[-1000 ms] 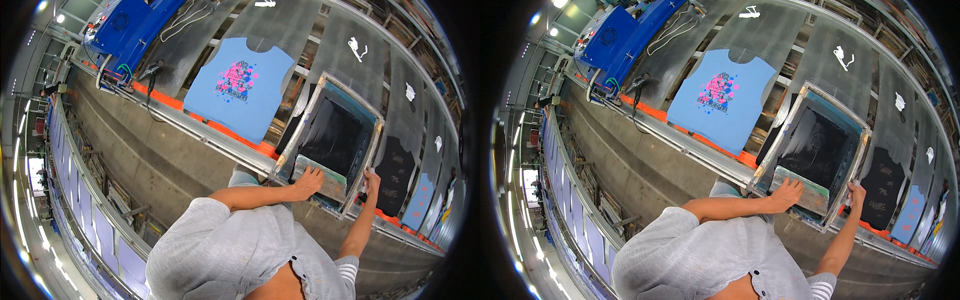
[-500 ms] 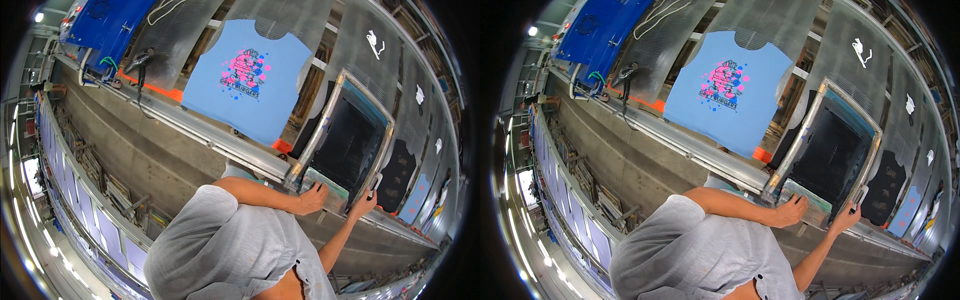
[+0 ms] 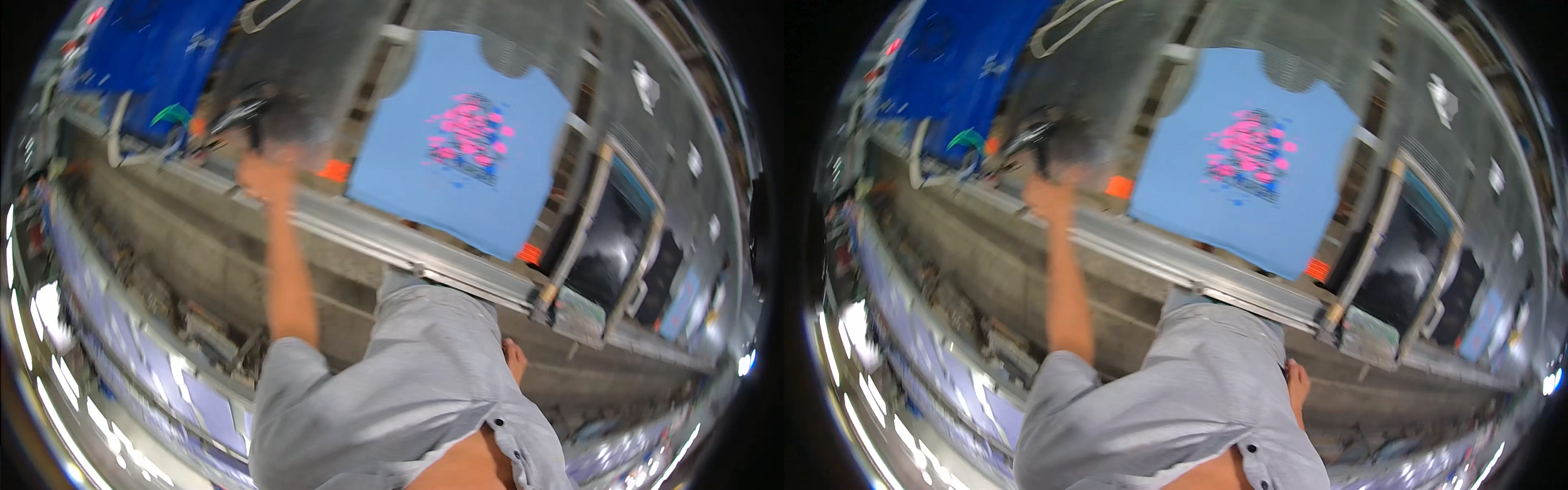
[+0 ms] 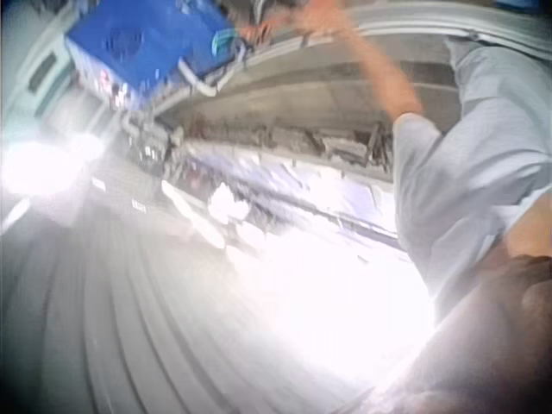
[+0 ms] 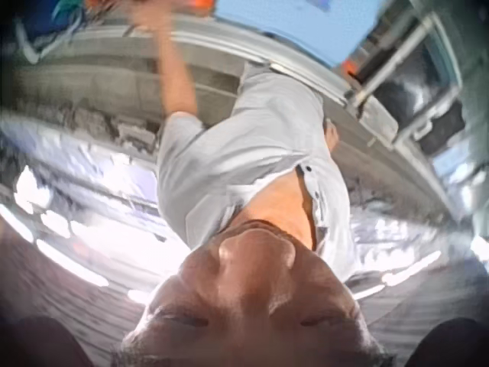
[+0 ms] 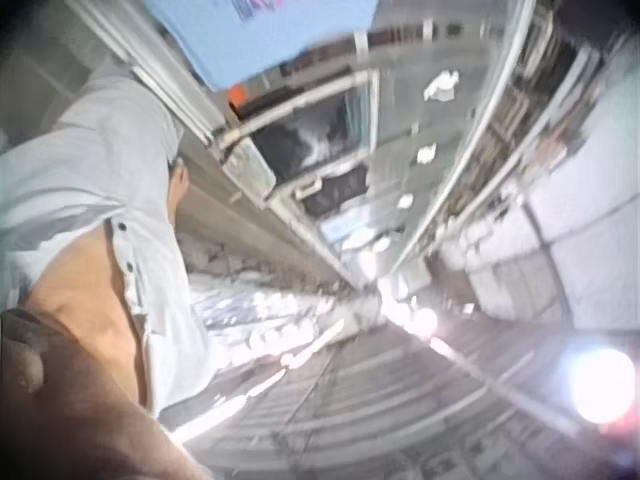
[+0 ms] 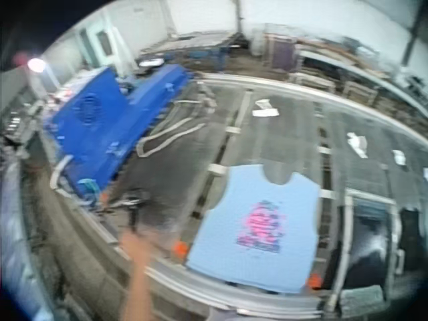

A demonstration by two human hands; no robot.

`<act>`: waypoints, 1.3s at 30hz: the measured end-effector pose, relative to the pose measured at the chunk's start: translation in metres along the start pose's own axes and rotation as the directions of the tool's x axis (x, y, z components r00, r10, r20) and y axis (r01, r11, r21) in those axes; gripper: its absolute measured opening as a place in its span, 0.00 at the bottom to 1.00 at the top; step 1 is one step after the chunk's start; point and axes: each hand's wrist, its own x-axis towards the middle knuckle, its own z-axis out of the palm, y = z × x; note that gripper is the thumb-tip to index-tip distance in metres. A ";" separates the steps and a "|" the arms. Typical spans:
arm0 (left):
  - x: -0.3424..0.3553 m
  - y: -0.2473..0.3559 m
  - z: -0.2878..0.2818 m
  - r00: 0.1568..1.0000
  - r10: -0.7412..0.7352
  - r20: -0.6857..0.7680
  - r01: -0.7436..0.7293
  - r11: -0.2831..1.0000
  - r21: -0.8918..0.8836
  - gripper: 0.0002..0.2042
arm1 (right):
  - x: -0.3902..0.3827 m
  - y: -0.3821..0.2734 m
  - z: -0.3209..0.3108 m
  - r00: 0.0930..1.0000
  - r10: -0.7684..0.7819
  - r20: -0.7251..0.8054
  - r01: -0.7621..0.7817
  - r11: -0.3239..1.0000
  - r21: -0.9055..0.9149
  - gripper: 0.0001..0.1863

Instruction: The person mixes black ink in a container, pours it onto a screen printing frame, and uses a squeegee to apply the ink onto a blue t-shirt. After printing, the person uses a heat gun to dry the design on the shirt.

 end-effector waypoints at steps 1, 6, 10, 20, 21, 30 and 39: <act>0.019 -0.049 0.035 0.991 -0.089 0.096 0.093 0.995 -0.043 0.36 | -0.009 -0.026 0.000 0.981 0.186 0.054 -0.189 0.979 0.072 0.17; 0.071 -0.078 0.057 0.520 0.012 0.854 0.771 0.424 -0.475 0.10 | -0.017 -0.094 0.020 0.983 0.036 0.182 -0.022 0.996 -0.082 0.22; 0.064 -0.059 0.003 0.635 -0.063 0.770 0.719 0.412 -0.560 0.10 | 0.002 -0.154 0.046 0.944 -0.292 0.156 0.300 0.953 -0.036 0.21; -0.169 0.053 -0.166 0.543 0.458 0.704 0.271 0.698 -0.663 0.11 | -0.005 -0.310 0.151 0.568 -0.245 0.785 -0.160 0.904 0.398 0.22; -0.181 0.077 -0.168 0.498 0.608 0.618 0.167 0.632 -0.757 0.12 | -0.010 -0.320 0.145 0.600 -0.033 0.799 -0.461 0.802 0.380 0.23; -0.134 0.204 -0.123 -0.100 0.995 -0.032 0.043 -0.028 -0.999 0.42 | 0.010 -0.289 0.037 0.925 -0.274 0.263 0.050 0.773 0.632 0.17; -0.072 0.189 0.048 0.725 0.682 0.090 -0.476 0.591 -0.651 0.32 | -0.017 -0.252 0.036 0.902 -0.297 0.315 0.360 0.918 -0.164 0.22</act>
